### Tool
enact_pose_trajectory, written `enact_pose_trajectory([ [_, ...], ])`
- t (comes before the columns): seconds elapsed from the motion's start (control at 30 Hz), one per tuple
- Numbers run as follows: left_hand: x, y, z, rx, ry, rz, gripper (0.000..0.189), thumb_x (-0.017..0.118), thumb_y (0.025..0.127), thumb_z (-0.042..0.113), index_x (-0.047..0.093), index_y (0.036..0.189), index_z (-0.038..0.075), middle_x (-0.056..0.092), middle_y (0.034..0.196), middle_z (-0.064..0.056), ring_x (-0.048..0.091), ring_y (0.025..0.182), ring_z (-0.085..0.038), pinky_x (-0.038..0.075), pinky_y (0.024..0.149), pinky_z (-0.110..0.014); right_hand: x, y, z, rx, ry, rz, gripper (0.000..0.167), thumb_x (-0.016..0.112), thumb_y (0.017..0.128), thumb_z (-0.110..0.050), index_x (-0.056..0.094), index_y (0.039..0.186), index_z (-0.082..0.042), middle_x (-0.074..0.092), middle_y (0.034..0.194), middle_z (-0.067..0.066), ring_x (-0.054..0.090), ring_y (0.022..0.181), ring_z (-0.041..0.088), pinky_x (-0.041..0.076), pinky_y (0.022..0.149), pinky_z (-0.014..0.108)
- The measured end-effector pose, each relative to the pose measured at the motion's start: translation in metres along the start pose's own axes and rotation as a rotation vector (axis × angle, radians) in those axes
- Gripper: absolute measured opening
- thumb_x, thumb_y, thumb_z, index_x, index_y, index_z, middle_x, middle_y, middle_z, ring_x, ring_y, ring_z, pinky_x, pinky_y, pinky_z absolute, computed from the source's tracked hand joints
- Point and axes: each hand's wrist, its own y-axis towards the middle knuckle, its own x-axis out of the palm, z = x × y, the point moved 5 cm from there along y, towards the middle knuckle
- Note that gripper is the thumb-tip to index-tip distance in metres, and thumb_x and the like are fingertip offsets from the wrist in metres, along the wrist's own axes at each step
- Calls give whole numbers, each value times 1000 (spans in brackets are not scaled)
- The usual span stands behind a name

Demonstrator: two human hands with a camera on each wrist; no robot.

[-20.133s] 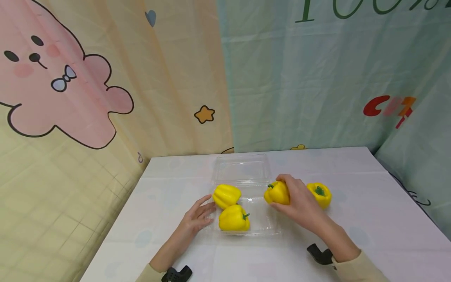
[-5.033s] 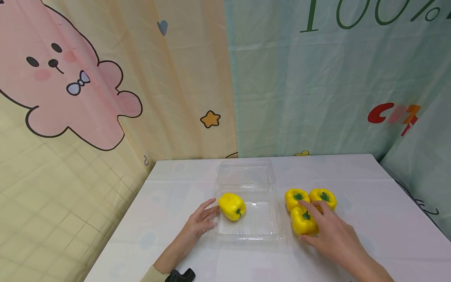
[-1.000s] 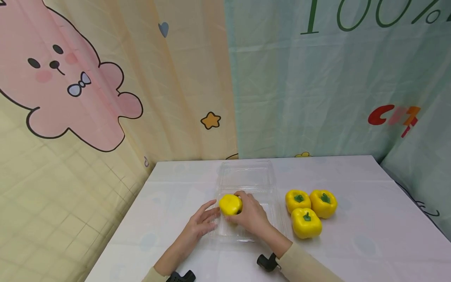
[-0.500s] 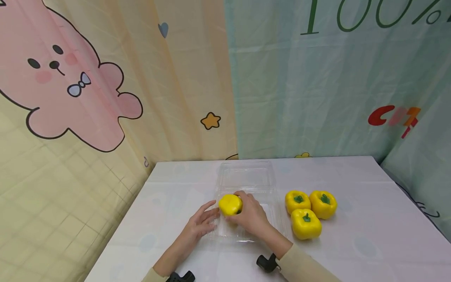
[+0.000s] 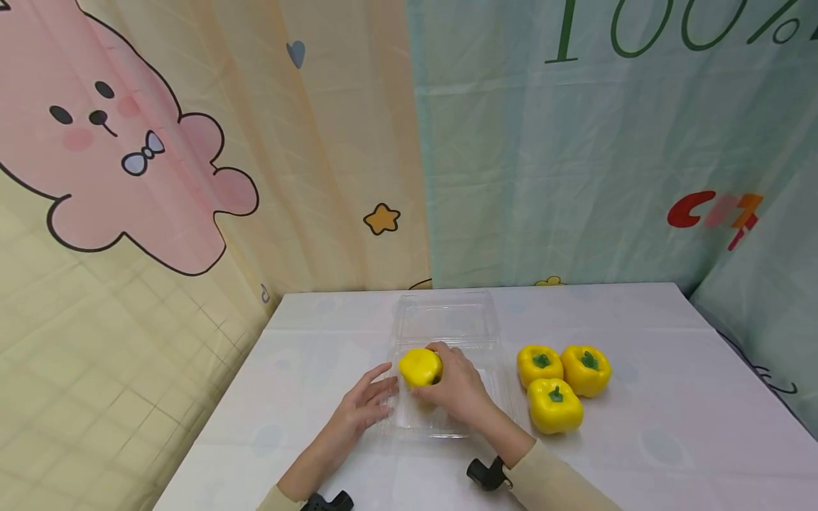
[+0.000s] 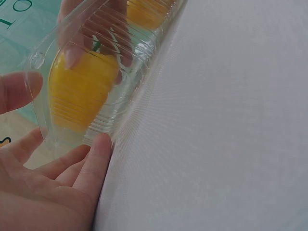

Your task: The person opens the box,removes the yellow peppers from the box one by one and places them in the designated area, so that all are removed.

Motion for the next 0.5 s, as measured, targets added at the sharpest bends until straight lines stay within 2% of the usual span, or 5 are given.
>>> enact_pose_trajectory([
  [0.5, -2, 1, -2, -1, 10, 7, 67, 58, 96, 11, 34, 157, 22, 40, 155, -18, 36, 144, -34, 29, 112, -59, -13, -6, -11, 1, 20, 6, 78, 92, 72, -30, 53, 139, -18, 59, 124, 5, 56, 105, 24, 49, 96, 53],
])
